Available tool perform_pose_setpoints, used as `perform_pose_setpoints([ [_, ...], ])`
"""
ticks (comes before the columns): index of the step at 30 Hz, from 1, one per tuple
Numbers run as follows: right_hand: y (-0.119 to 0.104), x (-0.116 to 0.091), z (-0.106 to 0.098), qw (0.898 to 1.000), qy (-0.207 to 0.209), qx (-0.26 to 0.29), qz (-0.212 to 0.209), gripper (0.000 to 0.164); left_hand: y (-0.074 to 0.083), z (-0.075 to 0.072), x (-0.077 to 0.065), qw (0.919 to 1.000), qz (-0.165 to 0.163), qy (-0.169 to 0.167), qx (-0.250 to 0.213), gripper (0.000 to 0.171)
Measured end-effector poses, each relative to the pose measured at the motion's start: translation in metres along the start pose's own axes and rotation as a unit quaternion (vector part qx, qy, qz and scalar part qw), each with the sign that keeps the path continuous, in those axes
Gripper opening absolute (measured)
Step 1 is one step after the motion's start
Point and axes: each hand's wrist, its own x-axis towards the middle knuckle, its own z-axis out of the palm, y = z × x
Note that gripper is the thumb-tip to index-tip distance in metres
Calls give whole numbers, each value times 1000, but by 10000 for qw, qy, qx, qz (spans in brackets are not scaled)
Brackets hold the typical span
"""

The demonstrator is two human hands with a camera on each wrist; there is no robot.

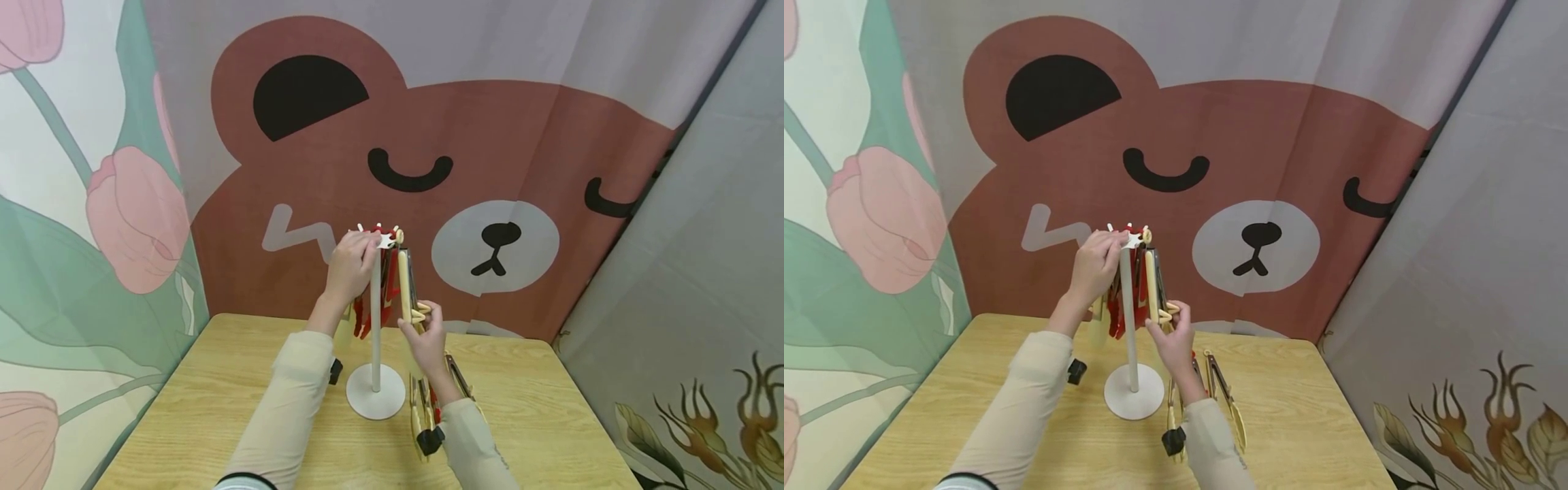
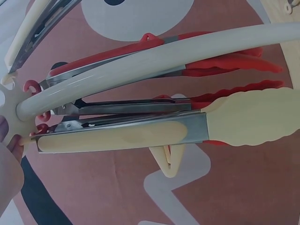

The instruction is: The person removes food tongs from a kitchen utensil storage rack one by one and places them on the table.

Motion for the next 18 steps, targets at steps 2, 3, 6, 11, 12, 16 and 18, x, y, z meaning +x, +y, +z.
perform_pose_setpoints([
  [2, -1, 0, 0, 10000, 4, -2, 40, 42, 0, 0, -1, 10000, 1, 23, -2, 30],
  [3, -1, 0, -1, 10000, 2, -10, 63, 42, -1, 0, -1, 10000, 2, 41, -10, 30],
  [6, -2, 1, -2, 9999, 3, 32, 126, 42, -1, 1, -1, 9999, 8, 100, -33, 29],
  [11, -4, 2, -5, 9995, 114, 248, 132, 41, -2, 1, -1, 9999, 50, 146, -73, 29],
  [12, -4, 2, -6, 9994, 139, 280, 124, 41, -2, 2, -1, 9998, 60, 145, -82, 29],
  [16, -1, 2, -10, 9991, 193, 356, 129, 41, -2, 2, -1, 9998, 76, 150, -111, 30],
  [18, 1, 1, -12, 9990, 214, 369, 150, 40, -1, 3, -1, 9998, 85, 149, -129, 30],
])
